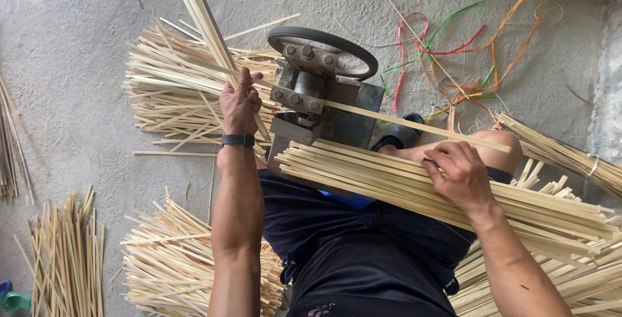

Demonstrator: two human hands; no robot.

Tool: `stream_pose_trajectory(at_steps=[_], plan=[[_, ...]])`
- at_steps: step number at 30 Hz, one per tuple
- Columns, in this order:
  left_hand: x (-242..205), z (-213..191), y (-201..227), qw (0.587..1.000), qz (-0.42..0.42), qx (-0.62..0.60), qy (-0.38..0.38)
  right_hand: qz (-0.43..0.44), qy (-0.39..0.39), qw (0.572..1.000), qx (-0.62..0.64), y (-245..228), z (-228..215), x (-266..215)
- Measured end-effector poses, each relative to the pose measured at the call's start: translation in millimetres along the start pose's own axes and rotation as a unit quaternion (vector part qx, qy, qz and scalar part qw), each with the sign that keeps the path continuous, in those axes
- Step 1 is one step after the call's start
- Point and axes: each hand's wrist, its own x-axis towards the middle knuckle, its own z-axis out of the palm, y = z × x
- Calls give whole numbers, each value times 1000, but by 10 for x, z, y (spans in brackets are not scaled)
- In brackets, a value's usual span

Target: The person sits on the floor and feeds thin bamboo sticks one by one into a grinding machine to sharpen their ends. The person holds a bundle of sticks in the left hand and passes each stick through the rotating wheel, then places the sharpened sticks into a pile on the right.

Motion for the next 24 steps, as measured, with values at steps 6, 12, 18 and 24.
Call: stream_pose_trajectory(at_steps=[6,12,18,24], plan=[[51,26,17,1000,14,-1,-9,186,-96,967,143,252,28,-202],[105,43,36,1000,19,-10,-5,154,-119,975,104,436,51,-295],[255,-230,164,999,45,-19,7,91,-151,983,51,526,-67,-251],[235,-543,251,992,66,-104,24,169,-91,969,156,577,-114,-338]])
